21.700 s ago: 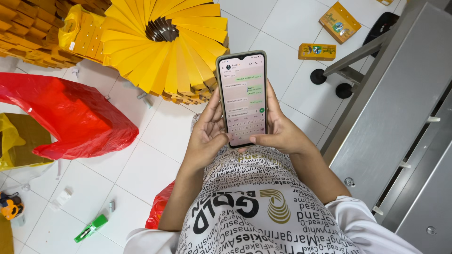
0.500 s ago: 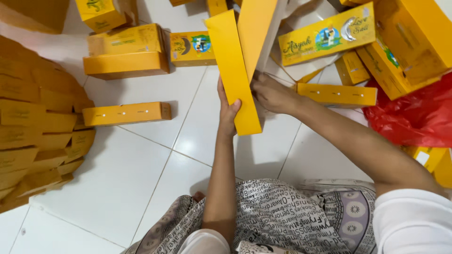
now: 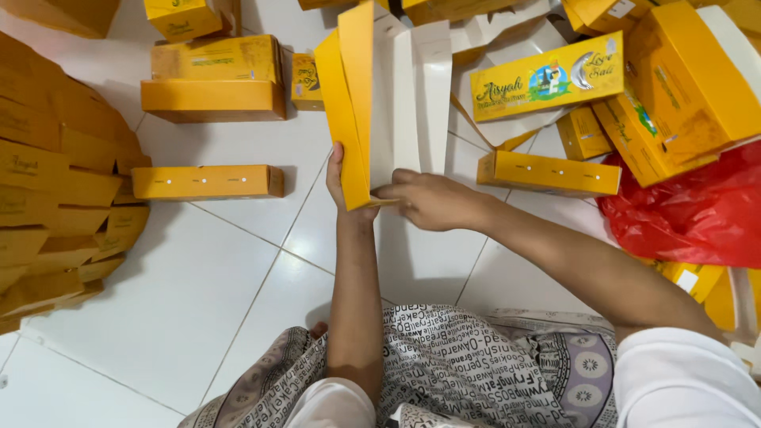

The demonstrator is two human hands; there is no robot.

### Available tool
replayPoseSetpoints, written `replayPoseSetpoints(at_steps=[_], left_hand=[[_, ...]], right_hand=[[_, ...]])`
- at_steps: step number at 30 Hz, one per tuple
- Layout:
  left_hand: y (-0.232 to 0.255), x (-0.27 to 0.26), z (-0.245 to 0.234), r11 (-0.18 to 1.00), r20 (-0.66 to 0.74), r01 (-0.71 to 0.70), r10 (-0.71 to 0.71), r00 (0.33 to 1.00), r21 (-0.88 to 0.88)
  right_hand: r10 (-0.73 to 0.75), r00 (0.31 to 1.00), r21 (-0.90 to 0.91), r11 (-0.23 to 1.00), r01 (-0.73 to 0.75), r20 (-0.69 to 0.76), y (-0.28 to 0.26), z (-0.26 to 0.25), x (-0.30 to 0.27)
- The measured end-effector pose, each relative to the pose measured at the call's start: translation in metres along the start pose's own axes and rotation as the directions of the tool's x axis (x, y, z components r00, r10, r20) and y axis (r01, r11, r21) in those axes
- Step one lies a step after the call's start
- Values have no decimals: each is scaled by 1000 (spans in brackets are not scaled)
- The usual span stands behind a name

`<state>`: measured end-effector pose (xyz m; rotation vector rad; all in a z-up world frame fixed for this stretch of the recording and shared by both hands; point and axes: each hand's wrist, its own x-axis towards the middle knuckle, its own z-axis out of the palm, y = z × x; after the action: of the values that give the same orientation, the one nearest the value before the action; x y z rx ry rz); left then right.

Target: The person assembles yellow cardboard boxes by hand while sitting on the floor, folding the sides and flaps into place and stacking the completed boxes.

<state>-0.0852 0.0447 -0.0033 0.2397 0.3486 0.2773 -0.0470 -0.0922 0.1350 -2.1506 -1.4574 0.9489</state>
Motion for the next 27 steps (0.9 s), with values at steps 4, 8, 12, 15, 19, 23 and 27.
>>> replayPoseSetpoints(at_steps=[4,8,12,15,19,23,27], left_hand=[[24,-38,67,731,-59,69,-38,998,679],[13,-41,48,292,-189,180,4,982,939],[-9,-24,-19,317,-344,262,241,908,912],[-28,-13,-28,-100,118,-72,606,787,992],[-36,-15,-1,-196,290,-214,612,735,957],[-32,-34,64,89,178,-220,338,924,971],[-32,-49,94,353,240,-214,-32,970,911]], right_hand=[[130,991,-123,984,-131,-15,10,3,-13],[179,983,-87,980,-181,-32,55,10,-18],[120,829,-64,981,-185,-546,128,-13,-33],[598,785,-255,743,-618,-162,155,-24,-65],[761,639,-382,626,-680,110,140,-23,-81],[717,697,223,684,-694,-30,111,-73,-76],[122,971,923,353,152,-206,114,-77,-55]])
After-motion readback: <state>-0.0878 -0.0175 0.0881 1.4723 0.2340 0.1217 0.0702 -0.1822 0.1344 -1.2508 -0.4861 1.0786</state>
